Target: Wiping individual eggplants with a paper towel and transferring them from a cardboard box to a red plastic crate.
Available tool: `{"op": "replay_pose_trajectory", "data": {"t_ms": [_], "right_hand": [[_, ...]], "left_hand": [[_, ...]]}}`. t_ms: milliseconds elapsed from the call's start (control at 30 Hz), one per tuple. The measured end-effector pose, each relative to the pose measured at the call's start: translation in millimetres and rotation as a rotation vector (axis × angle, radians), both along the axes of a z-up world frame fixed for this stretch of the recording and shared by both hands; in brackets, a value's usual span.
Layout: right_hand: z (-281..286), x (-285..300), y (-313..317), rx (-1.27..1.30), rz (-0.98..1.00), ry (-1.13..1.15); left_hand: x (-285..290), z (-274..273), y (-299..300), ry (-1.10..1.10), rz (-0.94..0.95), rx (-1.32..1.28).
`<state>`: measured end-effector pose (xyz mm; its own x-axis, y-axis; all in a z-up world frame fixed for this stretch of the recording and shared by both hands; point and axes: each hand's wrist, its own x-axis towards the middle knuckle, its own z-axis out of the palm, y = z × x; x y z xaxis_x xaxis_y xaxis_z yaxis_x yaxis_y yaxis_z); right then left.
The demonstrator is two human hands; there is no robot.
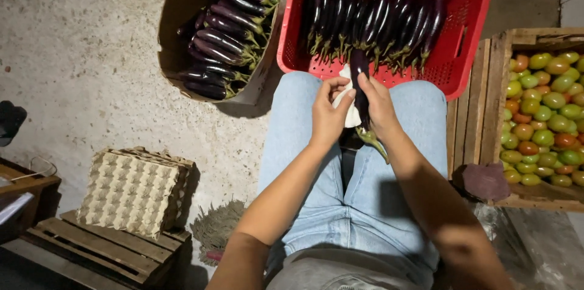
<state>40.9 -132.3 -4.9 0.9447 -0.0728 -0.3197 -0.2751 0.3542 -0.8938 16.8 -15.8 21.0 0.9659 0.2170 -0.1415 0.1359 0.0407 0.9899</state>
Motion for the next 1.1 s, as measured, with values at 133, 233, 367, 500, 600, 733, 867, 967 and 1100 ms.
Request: {"op": "replay_pose_trajectory", "data": {"t_ms": [133,233,367,500,600,733,867,967,1100], "right_hand": [[33,-4,2,0.022,-0.055,-0.005],[2,11,-16,0.113,-0.089,0.053],[-47,26,-40,0.252,-0.122,0.161],[-32,29,-39,0.301,-0.126,0.197],[-38,36,-40,0.359,-0.123,0.212],[-60,54,-47,0.348,-0.068,0.258],[-27,87,-36,0.377,-0.133,0.378],[-48,127,-33,0.19,-0.123,0.318],[-72,184,-15,-0.029,-0.087,0.283]], "left_hand": [[13,-12,-4,0.064,-0.044,-0.134],[25,-22,-6,0.101,-0.019,-0.191],[51,-59,-11,0.23,0.136,-0.489],[68,-71,-11,0.297,0.163,-0.541],[86,-103,-9,0.307,0.185,-0.497],[140,-111,17,0.264,0.36,-0.508],[205,-54,51,0.273,0.531,-0.555],[249,-68,67,0.281,0.598,-0.616],[279,-131,80,0.193,0.641,-0.585]]}}
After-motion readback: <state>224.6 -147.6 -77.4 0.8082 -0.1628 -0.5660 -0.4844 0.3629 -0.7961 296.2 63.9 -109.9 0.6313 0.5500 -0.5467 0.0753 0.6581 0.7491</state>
